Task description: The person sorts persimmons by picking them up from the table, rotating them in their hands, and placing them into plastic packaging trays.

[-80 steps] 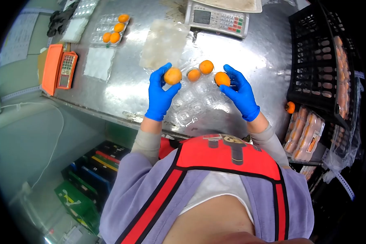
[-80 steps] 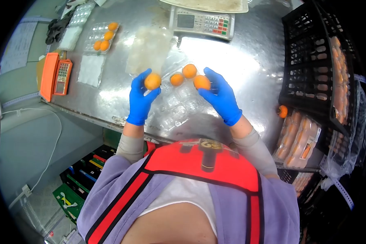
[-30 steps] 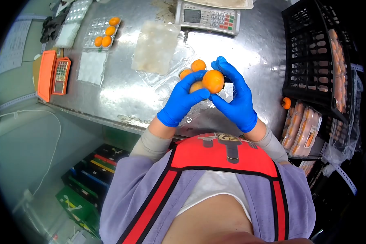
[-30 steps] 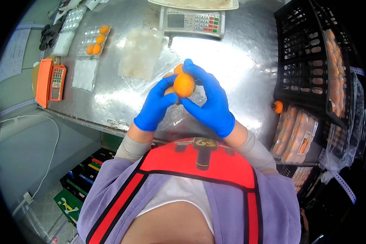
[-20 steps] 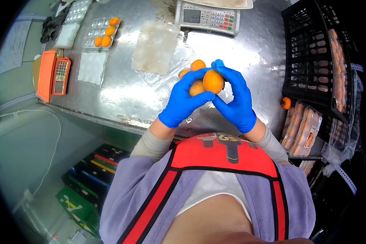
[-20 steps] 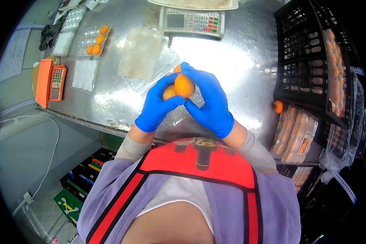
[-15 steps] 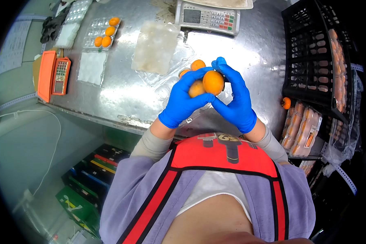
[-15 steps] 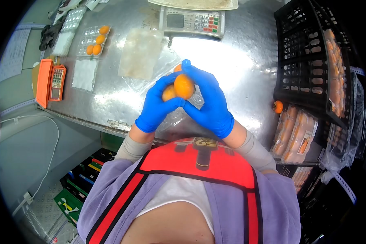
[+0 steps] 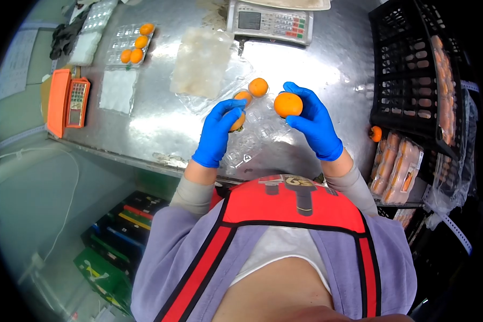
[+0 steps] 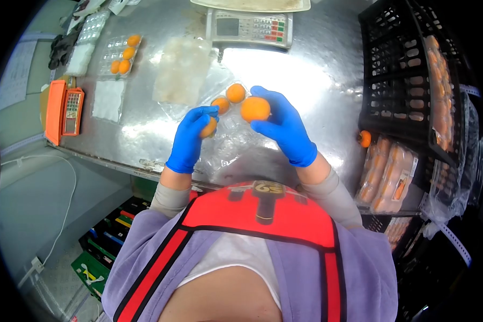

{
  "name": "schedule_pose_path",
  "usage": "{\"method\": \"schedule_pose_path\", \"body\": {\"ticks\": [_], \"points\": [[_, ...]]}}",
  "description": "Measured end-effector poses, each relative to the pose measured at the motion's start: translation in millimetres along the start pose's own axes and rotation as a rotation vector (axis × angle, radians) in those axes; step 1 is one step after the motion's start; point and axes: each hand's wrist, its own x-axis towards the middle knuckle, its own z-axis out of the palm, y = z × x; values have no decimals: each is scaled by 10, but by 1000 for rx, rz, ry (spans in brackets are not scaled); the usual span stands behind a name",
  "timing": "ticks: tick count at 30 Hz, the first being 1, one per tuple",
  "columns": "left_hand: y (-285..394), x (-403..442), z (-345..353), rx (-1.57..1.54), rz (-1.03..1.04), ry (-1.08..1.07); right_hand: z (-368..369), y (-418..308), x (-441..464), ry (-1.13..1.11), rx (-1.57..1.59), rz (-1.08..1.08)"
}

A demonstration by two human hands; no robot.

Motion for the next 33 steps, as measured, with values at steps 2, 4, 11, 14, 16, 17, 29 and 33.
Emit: {"method": "schedule_pose_path", "body": {"ticks": [2, 4, 11, 14, 16, 17, 29, 33], "points": [[31, -19, 66, -1, 12, 13, 10, -92, 8, -39, 177, 97], [45, -19, 107, 22, -33, -43, 14, -132, 4, -75, 350, 192], [58, -43, 141, 21, -84, -63, 57, -188, -26, -252, 874, 353], [35, -43, 135, -3, -84, -66, 86, -256, -32, -259, 851, 379], [44, -48, 144, -3, -76, -65, 111, -276, -40, -234, 813, 376], [38, -43, 137, -3, -76, -64, 106, -261, -39, -234, 813, 377], [-10, -10, -261, -480, -61, -118, -246, 935, 206, 51, -464, -152], [-8, 1, -152, -487, -31, -144, -175, 850, 238, -1, -916, -383]]}}
